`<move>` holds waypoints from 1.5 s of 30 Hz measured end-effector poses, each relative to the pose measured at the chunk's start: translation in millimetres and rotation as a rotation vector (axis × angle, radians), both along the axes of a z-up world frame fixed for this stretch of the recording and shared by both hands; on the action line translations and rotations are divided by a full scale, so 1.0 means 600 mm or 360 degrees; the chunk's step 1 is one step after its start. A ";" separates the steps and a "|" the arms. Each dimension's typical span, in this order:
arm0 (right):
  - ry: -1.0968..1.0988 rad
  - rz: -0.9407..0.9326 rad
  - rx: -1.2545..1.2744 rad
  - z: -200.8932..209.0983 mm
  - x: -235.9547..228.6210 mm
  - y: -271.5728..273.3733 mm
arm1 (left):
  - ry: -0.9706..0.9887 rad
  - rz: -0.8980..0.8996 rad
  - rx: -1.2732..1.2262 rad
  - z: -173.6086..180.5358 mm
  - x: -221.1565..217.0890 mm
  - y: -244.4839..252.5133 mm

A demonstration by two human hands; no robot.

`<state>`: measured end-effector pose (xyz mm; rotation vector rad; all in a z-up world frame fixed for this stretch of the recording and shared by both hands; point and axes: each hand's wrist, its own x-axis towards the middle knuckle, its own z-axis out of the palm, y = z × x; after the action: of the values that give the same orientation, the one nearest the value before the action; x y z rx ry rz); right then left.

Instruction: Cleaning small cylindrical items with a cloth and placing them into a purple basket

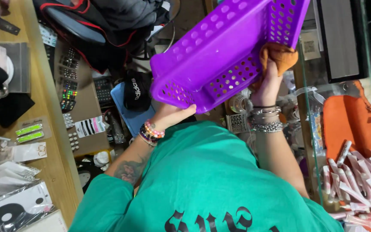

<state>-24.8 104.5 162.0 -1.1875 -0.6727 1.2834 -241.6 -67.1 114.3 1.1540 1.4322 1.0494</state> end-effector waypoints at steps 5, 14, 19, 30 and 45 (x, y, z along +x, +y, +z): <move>-0.0321 0.0381 0.0085 0.016 -0.031 -0.052 | 0.0009 0.0147 -0.0383 -0.012 0.034 0.000; -0.0611 0.0680 0.0046 -0.065 -0.028 -0.078 | -0.0264 0.0658 0.0140 0.047 -0.035 0.043; -0.0767 0.0433 -0.0119 -0.100 -0.017 -0.053 | 0.1441 0.1178 0.0919 0.086 -0.015 0.035; -0.1870 0.0478 0.0686 -0.046 -0.047 -0.103 | 0.0674 0.0513 0.0928 0.026 0.081 0.129; -0.0110 0.0635 0.0186 0.056 -0.037 -0.053 | 0.1167 0.0752 0.1570 -0.003 0.025 0.156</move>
<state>-46.7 72.7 195.4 -1.0367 -1.0600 1.5124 -226.4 26.7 112.6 2.1149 1.8461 1.9083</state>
